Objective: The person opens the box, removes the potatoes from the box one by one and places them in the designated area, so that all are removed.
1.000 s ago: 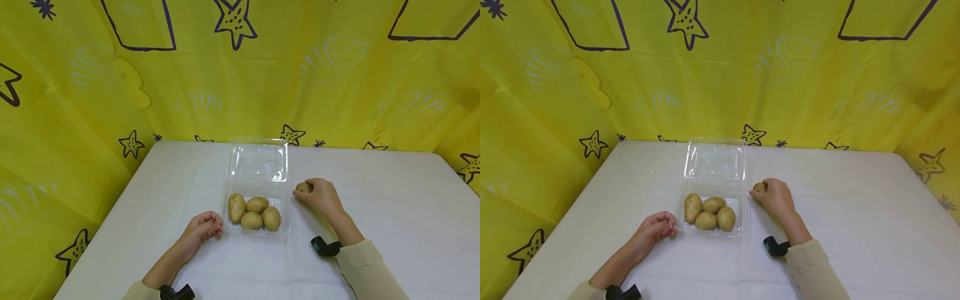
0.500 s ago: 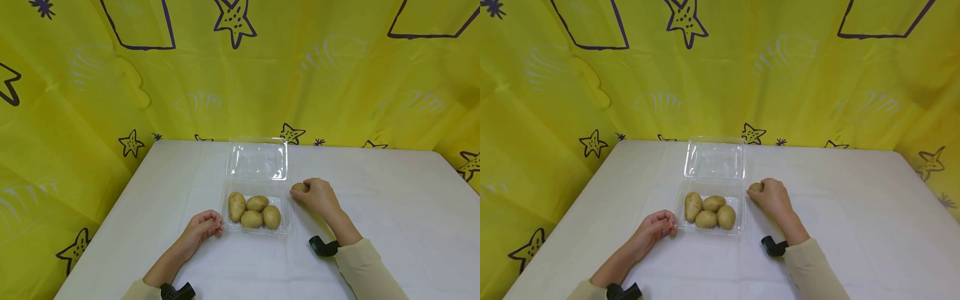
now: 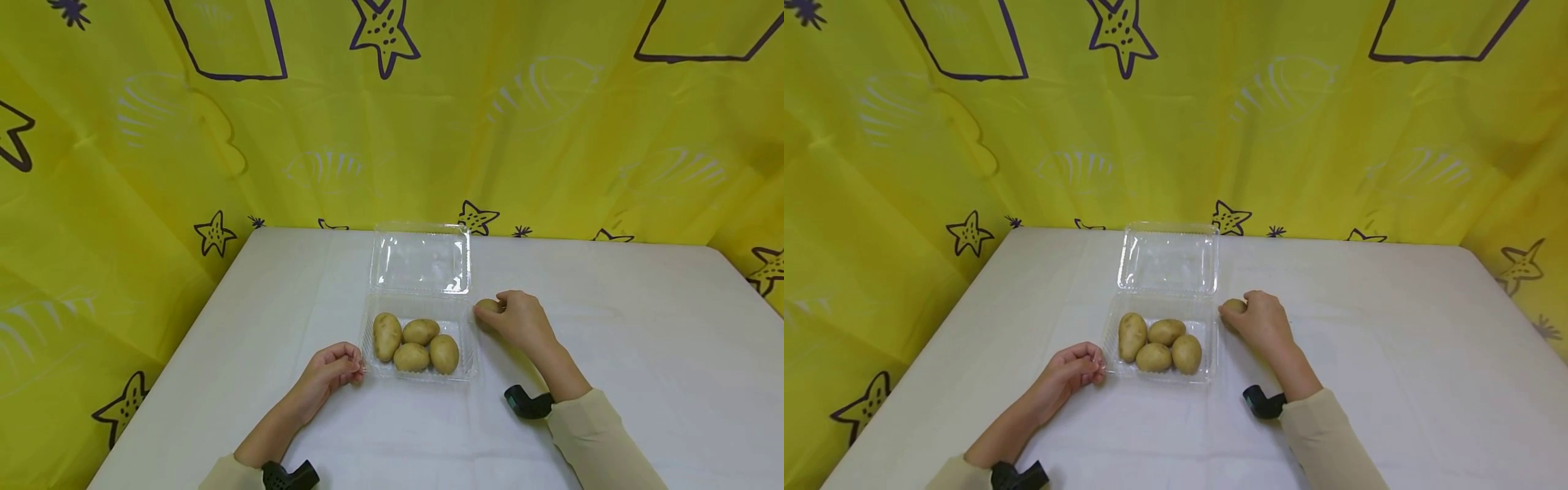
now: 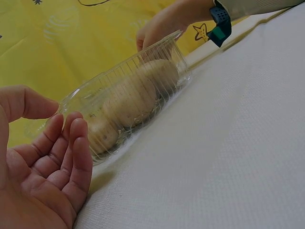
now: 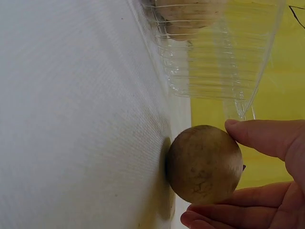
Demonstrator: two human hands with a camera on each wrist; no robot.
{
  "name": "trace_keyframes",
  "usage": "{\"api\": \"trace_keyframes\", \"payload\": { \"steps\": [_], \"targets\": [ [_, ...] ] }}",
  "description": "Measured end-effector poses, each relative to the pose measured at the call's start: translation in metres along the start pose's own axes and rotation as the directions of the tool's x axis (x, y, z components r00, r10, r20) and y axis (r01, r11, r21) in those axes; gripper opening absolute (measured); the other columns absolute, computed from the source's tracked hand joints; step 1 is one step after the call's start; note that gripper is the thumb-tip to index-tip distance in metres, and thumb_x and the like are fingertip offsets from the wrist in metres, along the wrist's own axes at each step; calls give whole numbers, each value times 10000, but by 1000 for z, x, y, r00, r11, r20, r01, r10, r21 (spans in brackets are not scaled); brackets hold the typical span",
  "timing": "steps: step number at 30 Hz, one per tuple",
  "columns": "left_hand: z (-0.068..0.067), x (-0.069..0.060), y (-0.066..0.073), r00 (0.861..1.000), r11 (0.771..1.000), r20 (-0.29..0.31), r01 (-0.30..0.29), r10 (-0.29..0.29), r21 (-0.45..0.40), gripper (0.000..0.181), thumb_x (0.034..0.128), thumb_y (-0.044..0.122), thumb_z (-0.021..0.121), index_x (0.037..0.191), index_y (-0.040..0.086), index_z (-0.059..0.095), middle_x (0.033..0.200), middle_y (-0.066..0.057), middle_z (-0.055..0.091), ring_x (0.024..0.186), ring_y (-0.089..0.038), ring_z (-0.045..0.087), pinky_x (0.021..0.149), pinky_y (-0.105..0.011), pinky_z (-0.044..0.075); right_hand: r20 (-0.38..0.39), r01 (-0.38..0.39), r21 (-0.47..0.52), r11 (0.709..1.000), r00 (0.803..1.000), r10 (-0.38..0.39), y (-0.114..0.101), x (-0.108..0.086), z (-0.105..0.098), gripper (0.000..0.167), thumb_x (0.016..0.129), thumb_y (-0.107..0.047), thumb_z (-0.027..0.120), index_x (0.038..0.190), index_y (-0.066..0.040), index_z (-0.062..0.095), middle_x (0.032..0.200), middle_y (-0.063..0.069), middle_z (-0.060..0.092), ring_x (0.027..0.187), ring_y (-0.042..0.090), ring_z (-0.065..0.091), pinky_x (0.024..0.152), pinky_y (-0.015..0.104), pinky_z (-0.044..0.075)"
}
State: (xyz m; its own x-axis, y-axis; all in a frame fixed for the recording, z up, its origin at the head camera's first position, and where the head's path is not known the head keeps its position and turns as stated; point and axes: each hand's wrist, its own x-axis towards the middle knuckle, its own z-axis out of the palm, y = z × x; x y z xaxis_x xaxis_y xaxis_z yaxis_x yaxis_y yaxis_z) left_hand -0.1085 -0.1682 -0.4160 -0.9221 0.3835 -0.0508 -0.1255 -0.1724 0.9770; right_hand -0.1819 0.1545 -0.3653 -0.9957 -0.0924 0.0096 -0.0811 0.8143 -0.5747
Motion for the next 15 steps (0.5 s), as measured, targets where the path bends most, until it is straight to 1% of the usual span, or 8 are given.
{"api": "trace_keyframes", "payload": {
  "steps": [7, 15],
  "targets": [
    [-1, 0, 0, 1000, 1000, 3, 5, -5, -8, 67, 878, 32, 451, 855, 53, 511, 846, -52, 545, 802, -135, 558, 742, -248, 479, 10, -20, 7, 1000, 1000, 20, -1, 0, -1, 554, 829, -329, 603, 1106, 149, 560, 1100, 311, 562, 986, 396, 538, 814, 477, 445],
    [-1, 0, 0, 1000, 1000, 11, 0, 0, -4, 59, 874, 32, 454, 852, 48, 506, 844, -52, 544, 802, -133, 555, 746, -248, 478, 0, -14, 15, 1000, 1000, 14, -2, 0, -2, 521, 827, -321, 602, 1076, 136, 584, 1080, 301, 575, 971, 390, 546, 801, 468, 452]
  ]
}}
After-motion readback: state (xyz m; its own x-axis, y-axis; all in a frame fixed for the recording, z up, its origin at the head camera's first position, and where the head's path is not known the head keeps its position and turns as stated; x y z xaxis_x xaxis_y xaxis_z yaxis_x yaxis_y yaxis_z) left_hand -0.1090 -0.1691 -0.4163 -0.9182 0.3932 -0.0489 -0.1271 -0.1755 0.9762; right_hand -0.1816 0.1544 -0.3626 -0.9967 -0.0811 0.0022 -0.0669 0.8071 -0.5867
